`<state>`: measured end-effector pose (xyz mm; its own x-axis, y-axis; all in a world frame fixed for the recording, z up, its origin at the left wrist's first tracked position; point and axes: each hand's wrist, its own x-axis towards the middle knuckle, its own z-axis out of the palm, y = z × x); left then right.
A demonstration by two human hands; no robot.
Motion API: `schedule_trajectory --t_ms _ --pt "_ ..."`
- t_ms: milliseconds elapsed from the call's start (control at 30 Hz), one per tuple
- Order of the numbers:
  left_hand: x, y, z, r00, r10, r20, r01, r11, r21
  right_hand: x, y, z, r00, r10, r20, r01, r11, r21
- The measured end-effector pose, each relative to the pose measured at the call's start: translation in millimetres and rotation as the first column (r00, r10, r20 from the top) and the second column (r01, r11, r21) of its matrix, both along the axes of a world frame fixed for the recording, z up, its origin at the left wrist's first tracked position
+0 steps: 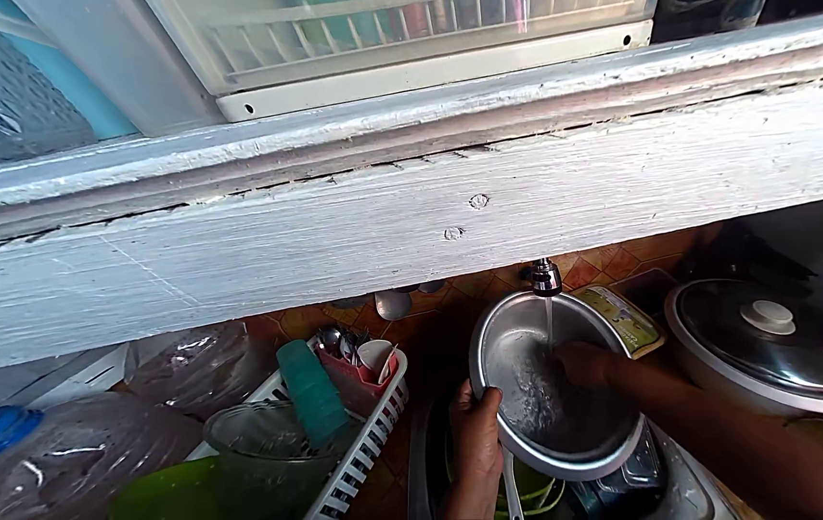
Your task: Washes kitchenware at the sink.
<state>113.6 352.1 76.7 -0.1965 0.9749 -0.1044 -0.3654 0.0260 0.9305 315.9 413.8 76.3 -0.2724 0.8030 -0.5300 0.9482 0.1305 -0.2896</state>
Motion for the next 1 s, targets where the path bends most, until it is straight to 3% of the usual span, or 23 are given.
schedule_trajectory --t_ms 167,300,433,567,733,867,1000 --pt "0 1 -5 1.000 0.008 -0.006 -0.008 1.000 -0.011 -12 -15 -10 0.990 0.087 -0.107 -0.096 0.992 -0.080" --pt "0 -2 0 1.000 0.011 -0.006 -0.011 1.000 -0.027 -2 -1 -5 0.999 -0.017 -0.048 0.015 0.999 -0.049" --pt "3 1 -6 1.000 0.021 -0.004 -0.022 0.999 -0.034 -13 -14 -14 0.986 0.069 -0.150 -0.085 0.991 -0.105" --pt "4 0 -2 0.999 0.031 0.018 -0.030 0.999 -0.026 -4 -5 -2 0.996 -0.054 -0.066 0.049 0.995 -0.083" --pt "5 4 -7 0.999 0.037 0.028 -0.036 0.999 -0.027 -25 -18 -15 0.972 0.074 -0.224 -0.101 0.989 -0.108" --pt "1 4 -4 0.997 0.057 0.048 -0.055 0.997 -0.051 -12 -1 0 0.996 -0.035 -0.079 0.032 0.999 -0.043" --pt "6 6 -8 0.997 0.058 0.059 -0.054 0.996 -0.072 -43 -25 -9 0.965 0.173 -0.195 -0.194 0.976 -0.097"
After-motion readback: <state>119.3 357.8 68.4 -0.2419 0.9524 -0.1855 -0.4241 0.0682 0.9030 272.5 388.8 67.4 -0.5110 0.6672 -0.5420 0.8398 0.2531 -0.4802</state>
